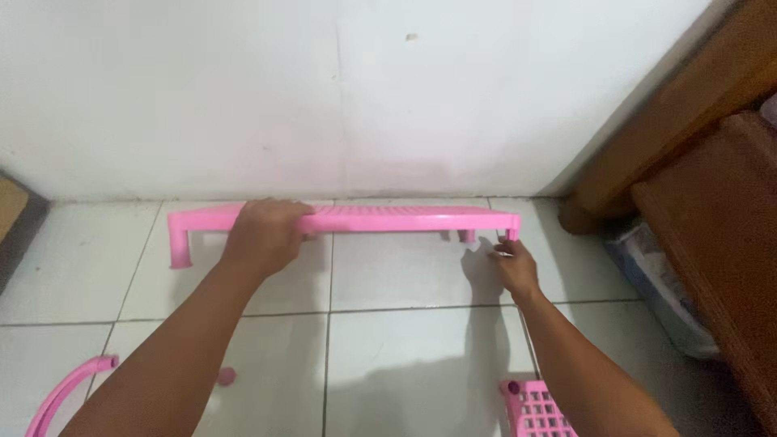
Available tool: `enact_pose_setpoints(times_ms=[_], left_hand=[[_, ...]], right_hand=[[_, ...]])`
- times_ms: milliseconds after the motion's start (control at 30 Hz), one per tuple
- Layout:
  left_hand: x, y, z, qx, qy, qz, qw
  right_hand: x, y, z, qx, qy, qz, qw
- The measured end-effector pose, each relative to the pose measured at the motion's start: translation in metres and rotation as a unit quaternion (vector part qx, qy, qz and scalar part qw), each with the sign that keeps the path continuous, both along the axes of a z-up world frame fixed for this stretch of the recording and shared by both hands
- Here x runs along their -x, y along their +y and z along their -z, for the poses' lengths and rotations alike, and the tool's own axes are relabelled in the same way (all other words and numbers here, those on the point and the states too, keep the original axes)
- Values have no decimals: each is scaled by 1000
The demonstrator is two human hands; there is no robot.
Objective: The person assembles a pink plastic storage rack by inserting cylindrical legs into the corners of grid panels. They repeatedly attach and detach legs, reposition panels, and organize parts on the floor.
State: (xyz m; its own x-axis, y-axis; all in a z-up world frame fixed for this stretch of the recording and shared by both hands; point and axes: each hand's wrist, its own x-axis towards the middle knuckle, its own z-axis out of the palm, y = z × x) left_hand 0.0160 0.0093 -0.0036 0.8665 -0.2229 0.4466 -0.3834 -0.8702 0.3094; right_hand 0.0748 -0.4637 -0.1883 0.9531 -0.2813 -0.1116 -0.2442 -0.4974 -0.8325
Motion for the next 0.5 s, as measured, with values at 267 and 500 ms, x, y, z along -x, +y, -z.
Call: enact_pose_setpoints(times_ms=[267, 500], left_hand=[[11, 5, -12, 60, -67, 14, 996], [25, -14, -27, -113, -28, -59, 991]], right_hand=[[-46, 33, 9, -117, 126, -74, 982], [-25, 42, -35, -368, 80, -99, 921]])
